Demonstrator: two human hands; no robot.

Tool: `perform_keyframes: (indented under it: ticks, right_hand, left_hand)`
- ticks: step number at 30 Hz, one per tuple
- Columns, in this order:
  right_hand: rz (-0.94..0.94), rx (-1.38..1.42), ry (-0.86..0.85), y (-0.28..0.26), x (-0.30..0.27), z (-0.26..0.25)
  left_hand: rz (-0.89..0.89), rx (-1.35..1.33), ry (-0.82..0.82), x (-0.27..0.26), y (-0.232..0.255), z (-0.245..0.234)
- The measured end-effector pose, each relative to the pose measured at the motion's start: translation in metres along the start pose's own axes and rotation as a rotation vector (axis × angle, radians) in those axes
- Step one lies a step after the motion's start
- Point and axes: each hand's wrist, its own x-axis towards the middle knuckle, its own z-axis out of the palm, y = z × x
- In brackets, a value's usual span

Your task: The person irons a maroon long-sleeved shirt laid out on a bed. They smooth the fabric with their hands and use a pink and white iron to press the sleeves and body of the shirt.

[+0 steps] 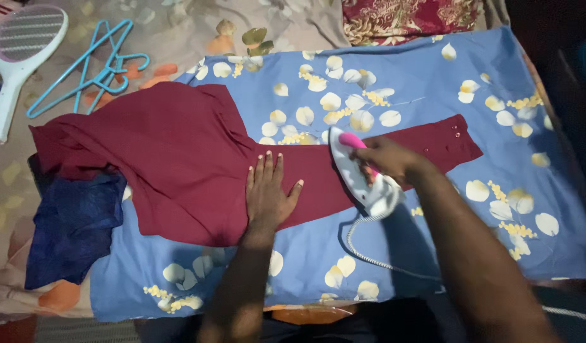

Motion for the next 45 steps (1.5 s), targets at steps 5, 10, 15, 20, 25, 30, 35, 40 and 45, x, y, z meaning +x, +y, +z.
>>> perform_keyframes:
  ticks: [5, 10, 15, 20, 25, 30, 35, 40, 45]
  right_hand:
    - [0.077, -0.053, 0.0, 0.027, -0.061, -0.014]
    - [0.13, 0.104, 0.047, 0.041, -0.094, -0.01]
    - [0.075, 0.051, 0.054, 0.045, -0.057, -0.01]
    - [0.035, 0.045, 0.067, 0.03, 0.005, -0.015]
    - [0.093, 0.16, 0.126, 0.004, 0.019, -0.011]
    - [0.017, 0.048, 0.116, 0.03, -0.009, -0.019]
    - [0.072, 0.135, 0.169, 0.059, -0.063, -0.019]
    - [0.087, 0.227, 0.196, 0.058, -0.069, -0.018]
    - [0.07, 0.084, 0.275, 0.039, -0.032, -0.025]
  left_hand:
    - [-0.051, -0.052, 0.02, 0.002, -0.005, 0.008]
    - [-0.045, -0.007, 0.025, 0.002, -0.003, 0.008]
    - [-0.017, 0.01, 0.046, -0.004, -0.002, 0.003]
    - [0.003, 0.032, 0.046, -0.002, -0.002, 0.004]
    - [-0.014, -0.023, 0.024, -0.004, -0.002, 0.0]
    - [-0.024, -0.035, 0.0, -0.002, -0.002, -0.003]
    - [0.002, -0.012, 0.03, -0.002, -0.003, -0.001]
    - [-0.017, -0.006, 0.025, -0.001, -0.001, -0.004]
    - [-0.003, 0.003, 0.034, 0.0, -0.001, -0.001]
